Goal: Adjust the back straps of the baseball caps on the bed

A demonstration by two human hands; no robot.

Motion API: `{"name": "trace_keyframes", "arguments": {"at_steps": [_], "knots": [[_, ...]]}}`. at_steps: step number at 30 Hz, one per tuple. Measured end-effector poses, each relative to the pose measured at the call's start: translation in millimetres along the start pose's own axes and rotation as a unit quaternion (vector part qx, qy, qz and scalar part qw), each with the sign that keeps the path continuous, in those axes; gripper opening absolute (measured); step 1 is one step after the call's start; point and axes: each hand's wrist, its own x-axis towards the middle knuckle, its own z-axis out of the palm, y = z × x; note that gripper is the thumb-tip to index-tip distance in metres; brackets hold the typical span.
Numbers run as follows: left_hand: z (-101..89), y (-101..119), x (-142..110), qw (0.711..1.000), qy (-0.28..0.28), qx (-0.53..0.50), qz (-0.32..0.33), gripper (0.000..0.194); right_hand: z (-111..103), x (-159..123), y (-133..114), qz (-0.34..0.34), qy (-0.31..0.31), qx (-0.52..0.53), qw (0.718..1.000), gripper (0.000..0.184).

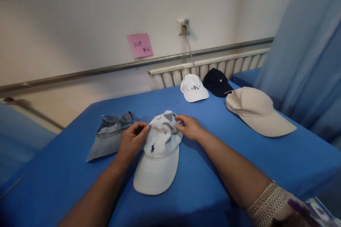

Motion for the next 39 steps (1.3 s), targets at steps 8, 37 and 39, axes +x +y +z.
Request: {"name": "trace_keyframes", "arguments": {"at_steps": [8, 37, 39], "knots": [[6.2, 1, -2, 0.999, -0.03, 0.029, 0.022, 0.021, 14, 2, -26, -0.037, -0.11, -0.299, 0.947, 0.018], [0.6, 5, 0, 0.999, 0.036, -0.028, -0.007, 0.021, -18, -14, -25, -0.04, -0.016, 0.181, 0.983, 0.017], [0.4, 4, 1, 0.999, 0.038, -0.031, -0.011, 0.02, -22, -14, -23, 0.003, -0.059, 0.293, 0.954, 0.023]]}}
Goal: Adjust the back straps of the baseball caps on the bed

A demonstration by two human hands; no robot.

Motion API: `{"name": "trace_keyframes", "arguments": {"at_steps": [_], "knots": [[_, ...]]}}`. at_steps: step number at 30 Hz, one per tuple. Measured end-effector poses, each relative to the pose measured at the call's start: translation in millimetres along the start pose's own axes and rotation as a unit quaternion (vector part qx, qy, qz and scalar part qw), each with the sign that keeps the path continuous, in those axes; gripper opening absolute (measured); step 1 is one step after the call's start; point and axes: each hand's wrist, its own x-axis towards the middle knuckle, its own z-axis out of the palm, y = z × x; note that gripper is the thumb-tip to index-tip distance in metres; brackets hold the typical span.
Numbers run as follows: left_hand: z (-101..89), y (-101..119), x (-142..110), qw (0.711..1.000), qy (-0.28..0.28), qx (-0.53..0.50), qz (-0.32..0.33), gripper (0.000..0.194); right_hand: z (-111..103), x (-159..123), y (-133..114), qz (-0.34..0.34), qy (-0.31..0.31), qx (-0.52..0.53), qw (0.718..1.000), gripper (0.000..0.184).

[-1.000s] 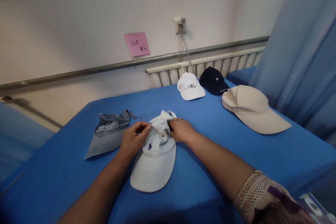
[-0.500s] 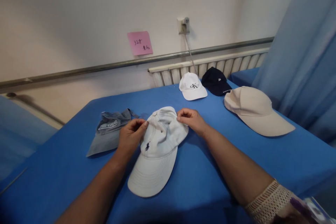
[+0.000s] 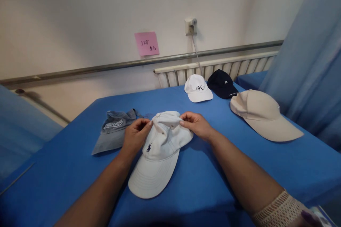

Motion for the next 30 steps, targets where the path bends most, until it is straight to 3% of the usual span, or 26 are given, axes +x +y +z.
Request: {"name": "trace_keyframes", "arguments": {"at_steps": [2, 5, 11, 13, 17, 19, 23, 26, 28, 30], "knots": [[0.3, -1, 0, 1.0, -0.003, -0.005, -0.003, 0.02, -3, 0, 2, 0.033, -0.022, 0.063, 0.997, 0.027], [1.6, -1, -2, 1.0, -0.011, -0.019, -0.005, 0.021, -3, 1, 6, 0.041, -0.037, 0.035, 0.998, 0.029], [3.8, 3, -5, 0.998, -0.007, -0.055, -0.011, 0.02, 5, 2, 4, -0.09, -0.016, -0.1, 0.991, 0.022], [3.4, 5, -5, 0.997, 0.003, -0.073, -0.013, 0.019, 8, -1, 1, -0.089, -0.006, -0.051, 0.995, 0.02], [2.2, 8, -6, 0.994, 0.008, -0.107, -0.024, 0.018, 10, -5, 0, 0.006, 0.051, 0.136, 0.989, 0.022], [2.6, 8, -7, 0.994, 0.001, -0.105, -0.024, 0.018, 9, -5, 3, 0.04, 0.069, 0.154, 0.985, 0.025], [5.6, 7, -9, 0.995, -0.005, -0.101, -0.017, 0.021, 6, 1, 10, 0.027, 0.078, 0.074, 0.994, 0.028], [8.2, 6, -11, 0.995, 0.0, -0.102, -0.012, 0.021, 8, 3, 11, -0.027, 0.104, -0.034, 0.994, 0.028], [9.6, 5, -12, 0.996, 0.003, -0.093, -0.006, 0.021, 12, 0, 7, -0.1, 0.163, -0.127, 0.973, 0.025], [10.8, 4, -12, 0.996, 0.004, -0.084, -0.001, 0.02, 17, -7, -1, -0.168, 0.22, -0.219, 0.936, 0.021]]}}
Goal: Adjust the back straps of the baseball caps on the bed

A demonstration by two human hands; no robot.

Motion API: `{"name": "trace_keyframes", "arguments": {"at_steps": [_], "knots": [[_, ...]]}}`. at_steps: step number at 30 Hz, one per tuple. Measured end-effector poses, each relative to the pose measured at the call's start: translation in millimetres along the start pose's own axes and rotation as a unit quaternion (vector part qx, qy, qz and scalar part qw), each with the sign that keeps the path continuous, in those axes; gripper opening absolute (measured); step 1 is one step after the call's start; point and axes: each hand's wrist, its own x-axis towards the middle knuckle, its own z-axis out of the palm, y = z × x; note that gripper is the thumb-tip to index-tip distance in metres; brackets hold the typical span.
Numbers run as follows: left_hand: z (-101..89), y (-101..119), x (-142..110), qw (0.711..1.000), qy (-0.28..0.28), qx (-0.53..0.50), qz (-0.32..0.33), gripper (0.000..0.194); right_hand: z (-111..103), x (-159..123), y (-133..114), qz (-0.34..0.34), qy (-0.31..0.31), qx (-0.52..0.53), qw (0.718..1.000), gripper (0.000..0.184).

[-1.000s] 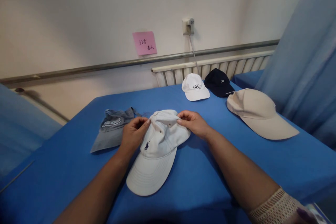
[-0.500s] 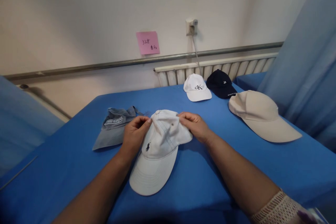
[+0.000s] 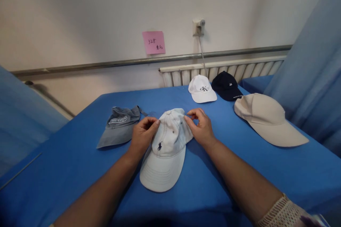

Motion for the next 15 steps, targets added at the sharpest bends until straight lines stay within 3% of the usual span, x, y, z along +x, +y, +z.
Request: {"name": "trace_keyframes", "arguments": {"at_steps": [1, 3, 8, 12, 15], "knots": [[0.5, -1, 0, 1.0, 0.0, 0.002, 0.002, 0.02, -1, -3, -6, -0.025, 0.014, -0.037, 0.999, 0.019], [1.4, -2, -1, 1.0, 0.0, 0.003, 0.005, 0.02, -1, -9, -16, -0.033, -0.016, -0.082, 0.996, 0.019], [3.5, -5, 0, 1.0, 0.0, 0.008, 0.011, 0.02, 12, -18, -20, 0.041, -0.14, -0.067, 0.987, 0.022], [3.3, -4, 0, 0.999, 0.012, 0.026, 0.034, 0.019, 20, -22, -19, 0.076, -0.134, 0.021, 0.988, 0.025], [1.7, -3, 0, 0.998, 0.009, 0.038, 0.045, 0.019, 12, -19, -23, 0.061, -0.083, 0.053, 0.993, 0.025]]}}
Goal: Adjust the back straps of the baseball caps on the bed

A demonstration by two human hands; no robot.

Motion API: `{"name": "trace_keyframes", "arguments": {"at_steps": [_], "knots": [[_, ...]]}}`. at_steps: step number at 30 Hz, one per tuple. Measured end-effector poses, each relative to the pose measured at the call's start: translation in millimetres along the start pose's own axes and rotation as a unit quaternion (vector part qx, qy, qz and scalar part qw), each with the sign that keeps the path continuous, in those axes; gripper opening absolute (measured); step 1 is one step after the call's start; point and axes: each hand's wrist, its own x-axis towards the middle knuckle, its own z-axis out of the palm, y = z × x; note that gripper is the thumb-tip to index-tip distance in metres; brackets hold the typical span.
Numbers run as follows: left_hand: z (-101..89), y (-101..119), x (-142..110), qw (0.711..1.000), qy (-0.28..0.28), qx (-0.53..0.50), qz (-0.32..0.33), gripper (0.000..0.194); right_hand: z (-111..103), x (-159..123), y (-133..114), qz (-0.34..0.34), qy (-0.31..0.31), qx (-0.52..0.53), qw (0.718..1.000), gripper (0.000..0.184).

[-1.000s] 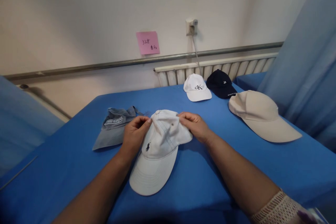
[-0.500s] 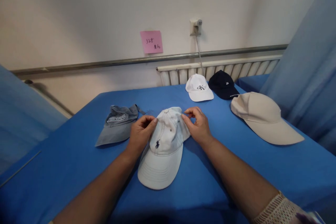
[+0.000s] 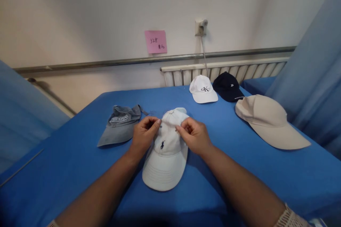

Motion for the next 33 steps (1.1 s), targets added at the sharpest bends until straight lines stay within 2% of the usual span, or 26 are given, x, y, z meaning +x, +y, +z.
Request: {"name": "trace_keyframes", "arguments": {"at_steps": [3, 8, 11, 14, 18, 21, 23, 27, 30, 33], "knots": [[-0.5, -4, 1, 1.0, -0.02, 0.005, -0.008, 0.019, -22, 9, -1, 0.017, 0.046, 0.03, 0.998, 0.026], [3.9, -20, 1, 0.995, -0.08, 0.06, -0.029, 0.024, -63, 32, 15, 0.074, -0.02, 0.053, 0.996, 0.035], [8.8, -24, -1, 0.992, -0.1, 0.076, -0.029, 0.027, -74, 38, 26, 0.1, -0.05, 0.068, 0.991, 0.037], [17.0, -24, 3, 0.992, -0.093, 0.08, -0.007, 0.029, -73, 38, 33, 0.102, -0.06, 0.071, 0.99, 0.036], [36.2, -24, 19, 0.989, -0.093, 0.1, 0.056, 0.029, -69, 37, 36, 0.094, -0.055, 0.072, 0.992, 0.036], [49.0, -26, 34, 0.985, -0.103, 0.104, 0.088, 0.019, -67, 38, 39, 0.097, -0.052, 0.082, 0.991, 0.036], [51.2, -29, 43, 0.989, -0.089, 0.086, 0.08, 0.011, -67, 39, 40, 0.103, -0.047, 0.088, 0.99, 0.036], [42.2, -34, 53, 0.998, -0.046, 0.039, 0.02, 0.009, -65, 42, 43, 0.114, -0.036, 0.09, 0.989, 0.039], [36.9, -35, 52, 0.998, -0.053, 0.018, -0.012, 0.012, -61, 44, 43, 0.11, -0.034, 0.092, 0.989, 0.042], [39.9, -31, 49, 0.998, -0.052, 0.007, -0.021, 0.013, -57, 44, 43, 0.105, -0.02, 0.1, 0.989, 0.042]]}}
